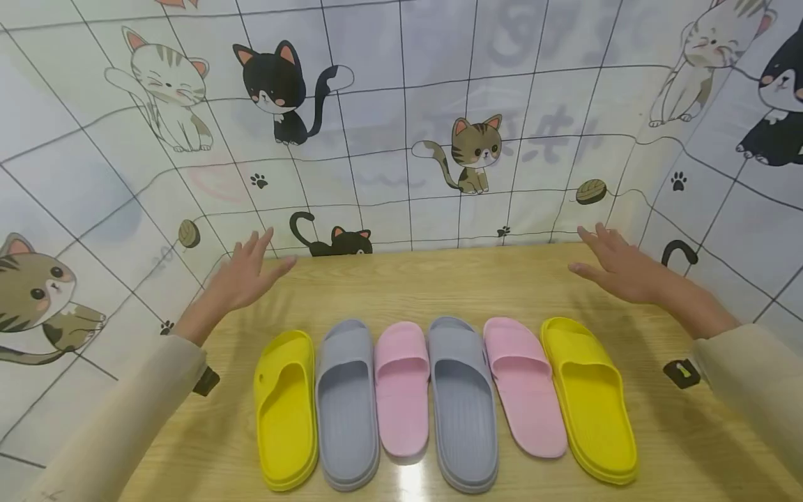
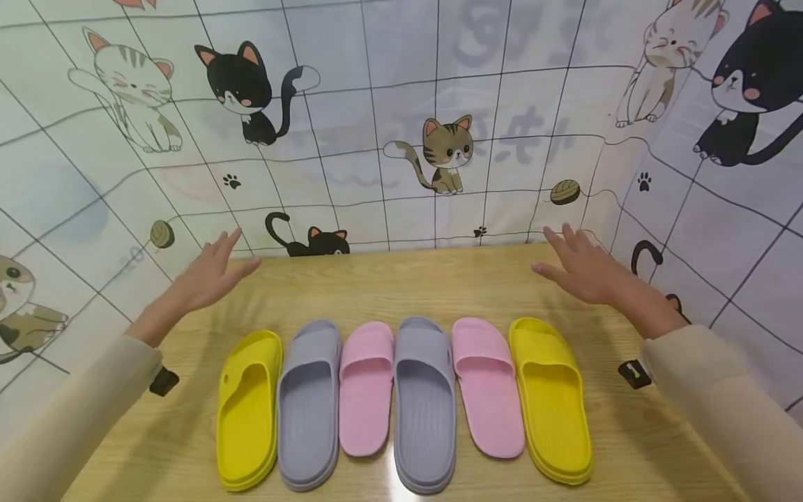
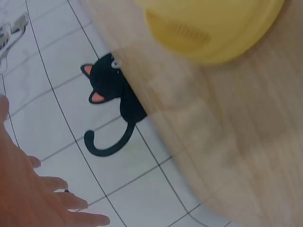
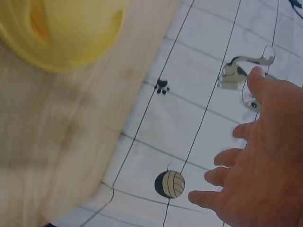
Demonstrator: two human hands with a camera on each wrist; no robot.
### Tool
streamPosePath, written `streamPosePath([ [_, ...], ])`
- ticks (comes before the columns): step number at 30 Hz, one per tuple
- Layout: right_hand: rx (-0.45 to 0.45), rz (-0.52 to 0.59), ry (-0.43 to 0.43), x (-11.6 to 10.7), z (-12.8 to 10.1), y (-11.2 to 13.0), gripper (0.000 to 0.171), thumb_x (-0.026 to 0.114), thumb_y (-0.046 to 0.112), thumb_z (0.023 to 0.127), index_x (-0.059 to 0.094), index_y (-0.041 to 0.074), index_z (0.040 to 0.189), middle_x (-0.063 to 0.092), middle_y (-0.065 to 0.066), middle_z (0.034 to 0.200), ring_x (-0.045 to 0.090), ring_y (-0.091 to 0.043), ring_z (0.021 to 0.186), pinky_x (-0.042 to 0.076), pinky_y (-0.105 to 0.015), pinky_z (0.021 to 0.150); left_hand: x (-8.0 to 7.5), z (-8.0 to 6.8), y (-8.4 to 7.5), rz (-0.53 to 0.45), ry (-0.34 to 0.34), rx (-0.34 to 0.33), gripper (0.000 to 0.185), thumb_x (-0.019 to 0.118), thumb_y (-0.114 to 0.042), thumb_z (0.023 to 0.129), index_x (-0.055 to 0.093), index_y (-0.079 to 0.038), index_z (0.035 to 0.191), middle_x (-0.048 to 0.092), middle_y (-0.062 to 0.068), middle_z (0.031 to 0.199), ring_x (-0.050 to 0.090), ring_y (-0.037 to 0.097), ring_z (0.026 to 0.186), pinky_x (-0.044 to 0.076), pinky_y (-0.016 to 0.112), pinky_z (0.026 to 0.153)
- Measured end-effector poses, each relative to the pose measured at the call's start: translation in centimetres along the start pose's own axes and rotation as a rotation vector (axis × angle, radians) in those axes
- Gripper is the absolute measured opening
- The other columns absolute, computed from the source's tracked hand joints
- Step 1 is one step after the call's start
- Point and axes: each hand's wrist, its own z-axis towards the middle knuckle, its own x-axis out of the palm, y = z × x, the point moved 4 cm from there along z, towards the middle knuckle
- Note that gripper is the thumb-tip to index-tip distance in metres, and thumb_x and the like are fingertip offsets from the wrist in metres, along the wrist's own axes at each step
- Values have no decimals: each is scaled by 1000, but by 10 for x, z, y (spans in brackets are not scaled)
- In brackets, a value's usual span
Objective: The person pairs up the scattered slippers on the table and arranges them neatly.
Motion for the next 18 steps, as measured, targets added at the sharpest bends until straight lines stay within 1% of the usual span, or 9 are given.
streamPosePath([
  [1,-10,16,2,5,-5,2,90,44,53,108,-5,2,165,-15,-36,166,-10,-62,152,6,-83,113,3,-5,-1,-4,-5,14,93,29,-74,101,-4,-17,167,0,28,171,6,64,152,13,83,114],
  [5,-26,77,28,26,-22,9,94,48,52,107,-5,-1,164,-10,-35,168,-8,-58,154,9,-82,115,16,-29,0,-92,5,50,88,31,-65,106,-2,-11,167,3,30,171,10,59,154,15,77,119],
  [6,-28,88,35,31,-25,10,94,48,52,107,-5,-1,164,-9,-34,168,-7,-58,154,9,-81,115,19,-35,0,-120,13,52,88,33,-64,106,-2,-10,167,3,30,171,9,58,154,14,77,119],
  [9,-17,131,56,46,-36,12,94,48,52,106,-5,1,165,-8,-32,169,-6,-57,155,9,-81,115,28,-53,0,-179,54,25,88,35,-64,106,-4,-13,167,-2,27,172,4,55,156,12,80,117],
  [13,-15,170,68,62,-49,14,92,49,50,106,-3,4,166,-6,-32,170,-1,-59,154,12,-83,112,42,-72,-6,-196,89,5,88,36,-65,106,-2,-16,168,-2,24,173,4,57,156,13,83,114],
  [16,-2,169,86,72,-57,17,91,49,52,106,-3,7,166,-5,-32,170,3,-61,153,15,-84,110,52,-84,-13,-202,97,13,86,37,-63,106,1,-16,168,3,25,173,6,59,155,14,83,113],
  [18,4,164,96,78,-61,19,89,47,52,107,-2,8,167,-4,-32,170,6,-61,152,17,-85,108,58,-91,-18,-198,104,9,85,37,-64,105,2,-18,168,4,26,173,7,60,154,15,84,113],
])
